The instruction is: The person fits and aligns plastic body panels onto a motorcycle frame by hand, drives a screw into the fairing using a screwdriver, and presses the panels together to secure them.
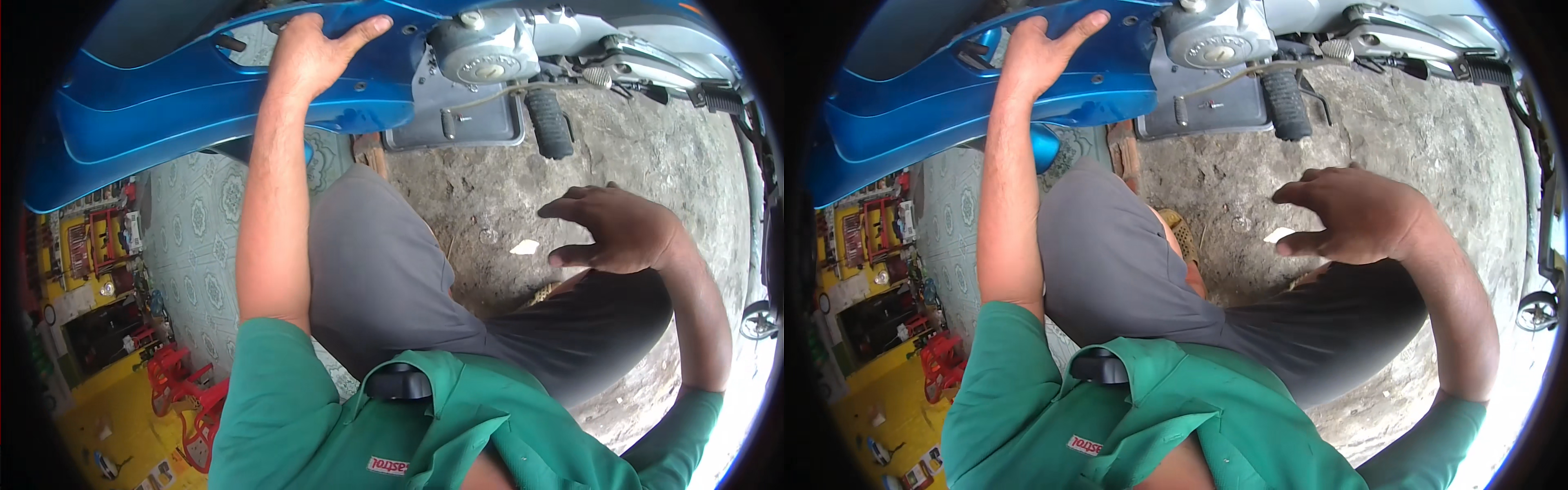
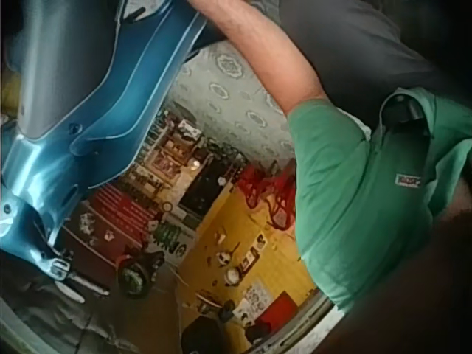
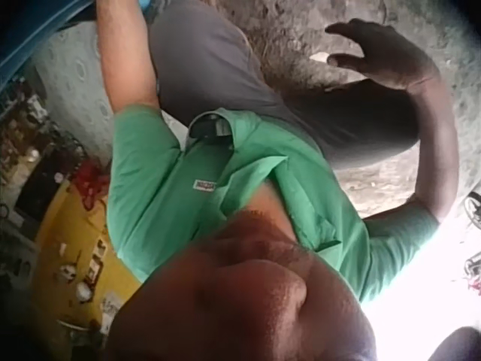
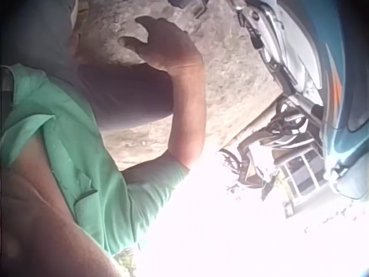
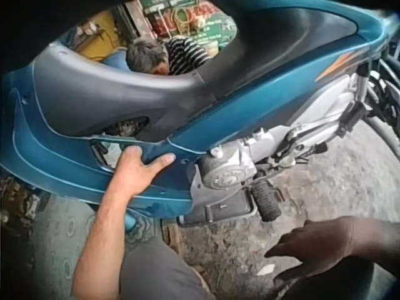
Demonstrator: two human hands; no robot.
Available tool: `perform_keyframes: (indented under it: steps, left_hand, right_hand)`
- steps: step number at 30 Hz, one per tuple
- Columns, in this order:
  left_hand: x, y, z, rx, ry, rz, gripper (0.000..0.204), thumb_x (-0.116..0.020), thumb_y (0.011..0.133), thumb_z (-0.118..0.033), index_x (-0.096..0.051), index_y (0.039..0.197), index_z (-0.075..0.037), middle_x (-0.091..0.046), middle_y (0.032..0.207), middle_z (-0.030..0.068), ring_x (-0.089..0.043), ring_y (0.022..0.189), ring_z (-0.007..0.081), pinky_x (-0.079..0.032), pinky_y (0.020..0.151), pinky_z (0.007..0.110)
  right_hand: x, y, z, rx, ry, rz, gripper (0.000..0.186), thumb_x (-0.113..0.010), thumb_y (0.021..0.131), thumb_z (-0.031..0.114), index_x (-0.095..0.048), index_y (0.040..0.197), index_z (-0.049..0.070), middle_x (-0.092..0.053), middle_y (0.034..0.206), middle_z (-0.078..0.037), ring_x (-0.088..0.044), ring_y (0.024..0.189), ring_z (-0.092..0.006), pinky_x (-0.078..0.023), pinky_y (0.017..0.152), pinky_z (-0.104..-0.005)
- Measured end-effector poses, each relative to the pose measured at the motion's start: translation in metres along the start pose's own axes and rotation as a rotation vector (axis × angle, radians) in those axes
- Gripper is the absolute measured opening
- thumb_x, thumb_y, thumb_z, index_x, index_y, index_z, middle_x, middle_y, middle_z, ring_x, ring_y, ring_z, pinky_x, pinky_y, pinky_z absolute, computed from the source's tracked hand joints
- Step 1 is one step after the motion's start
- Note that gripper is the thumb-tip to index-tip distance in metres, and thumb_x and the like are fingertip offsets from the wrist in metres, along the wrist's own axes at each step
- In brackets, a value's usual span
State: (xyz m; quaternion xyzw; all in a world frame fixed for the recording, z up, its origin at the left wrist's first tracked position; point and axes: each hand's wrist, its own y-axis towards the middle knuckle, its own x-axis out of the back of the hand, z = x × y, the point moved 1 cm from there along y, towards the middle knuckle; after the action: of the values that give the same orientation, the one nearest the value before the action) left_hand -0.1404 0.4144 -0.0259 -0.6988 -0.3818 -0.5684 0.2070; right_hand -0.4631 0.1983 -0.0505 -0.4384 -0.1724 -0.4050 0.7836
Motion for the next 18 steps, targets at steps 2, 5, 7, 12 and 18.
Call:
perform_keyframes:
  steps: [2, 5, 7, 12, 18]
  left_hand:
    - [-0.005, -0.003, -0.005, 0.014, 0.071, 0.005, 0.085, -0.074, 0.081, -0.072, -0.073, 0.104, 0.01, -0.076, 0.098, 0.0226, -0.076, 0.094, 0.0304, -0.059, 0.084, 0.041]
    - [-0.003, -0.019, -0.033, 0.02, 0.017, -0.274, 0.069, -0.09, 0.075, -0.047, -0.069, 0.096, 0.015, -0.072, 0.089, 0.0278, -0.072, 0.087, 0.0418, -0.054, 0.076, 0.046]
    - [0.004, -0.031, -0.028, -0.063, 0.027, -0.305, 0.078, -0.093, 0.071, -0.045, -0.064, 0.111, 0.015, -0.07, 0.103, 0.0286, -0.069, 0.101, 0.0421, -0.053, 0.086, 0.047]
    - [0.029, -0.1, -0.015, -0.269, -0.268, -0.172, 0.067, -0.068, 0.095, -0.055, -0.068, 0.122, 0.006, -0.07, 0.122, 0.022, -0.066, 0.12, 0.0268, -0.05, 0.103, 0.04]
    - [-0.052, -0.163, 0.038, 0.261, -1.397, 0.667, 0.055, -0.046, 0.108, -0.042, -0.057, 0.143, 0.0, -0.064, 0.139, 0.013, -0.062, 0.123, 0.0233, -0.045, 0.108, 0.039]
  right_hand:
    - [-0.005, 0.008, 0.017, 0.054, -0.061, 0.093, 0.064, -0.064, 0.096, 0.054, -0.057, 0.143, 0.012, -0.065, 0.13, -0.018, -0.059, 0.125, -0.0375, -0.045, 0.109, -0.0491]
    - [-0.013, 0.036, 0.032, 0.047, -0.071, 0.149, 0.066, -0.063, 0.096, 0.056, -0.055, 0.145, 0.013, -0.064, 0.13, -0.018, -0.058, 0.127, -0.0361, -0.044, 0.11, -0.05]
    - [-0.018, 0.042, 0.033, 0.046, -0.076, 0.173, 0.067, -0.063, 0.096, 0.057, -0.054, 0.146, 0.014, -0.064, 0.131, -0.017, -0.058, 0.128, -0.0354, -0.044, 0.111, -0.0504]
    - [-0.03, 0.042, 0.014, -0.065, -0.142, 0.154, 0.072, -0.062, 0.095, 0.059, -0.05, 0.15, 0.014, -0.064, 0.132, -0.018, -0.058, 0.128, -0.0362, -0.045, 0.111, -0.0488]
    - [-0.052, 0.028, -0.032, -0.303, -0.081, 0.197, 0.073, -0.066, 0.093, 0.056, -0.05, 0.15, 0.012, -0.065, 0.132, -0.019, -0.059, 0.125, -0.0386, -0.043, 0.108, -0.0487]
